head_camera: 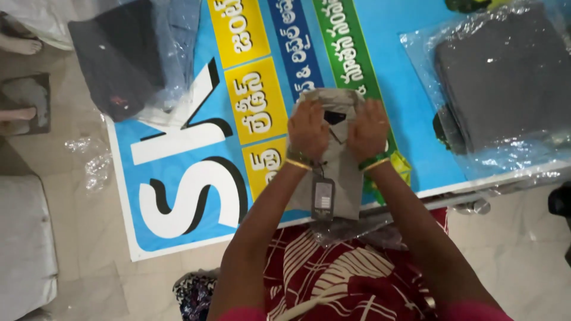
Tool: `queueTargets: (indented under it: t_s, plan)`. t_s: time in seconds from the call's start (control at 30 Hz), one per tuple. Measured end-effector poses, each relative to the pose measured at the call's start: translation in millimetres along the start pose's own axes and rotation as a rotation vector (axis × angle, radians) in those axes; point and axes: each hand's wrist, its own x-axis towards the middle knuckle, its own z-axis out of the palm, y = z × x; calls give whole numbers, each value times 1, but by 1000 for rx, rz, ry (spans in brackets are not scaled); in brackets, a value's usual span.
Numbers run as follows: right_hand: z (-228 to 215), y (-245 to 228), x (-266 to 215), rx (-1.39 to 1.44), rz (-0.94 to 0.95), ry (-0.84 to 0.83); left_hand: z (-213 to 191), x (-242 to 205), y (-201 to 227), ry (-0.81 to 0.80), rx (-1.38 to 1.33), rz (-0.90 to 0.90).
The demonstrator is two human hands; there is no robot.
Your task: Folding and packing various clothing items into plastic bags on a branded table
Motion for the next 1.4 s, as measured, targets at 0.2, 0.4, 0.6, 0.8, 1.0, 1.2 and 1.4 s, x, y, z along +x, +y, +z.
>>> queueTargets:
  t_s: [0.2,0.4,0.6,0.8,1.0,1.2,1.4]
  plan:
    - [14,-11,-53,-97,17,-343,-6,-41,-2,-503,163,-35]
    - [10,-15,-48,-167,94,-436,11,-60,-20,-547,92,-118]
    - [-4,-36,-112,-192,-27,-422,-19,-122,-9,-319,184,-31]
    - [-40,-46,-112,-104,212,-561,-56,-148,-37,-507,190,-202]
    - [-29,-9,-134,-192,233,-445,-58,-135,-24,-560,278,-282]
    - [-45,-37,-118,-87,-39,-503,-83,-112,7,-761,133,-162]
    - [-41,-23,-136,-118,258,-459,-77,-152,-46,-507,240,-342]
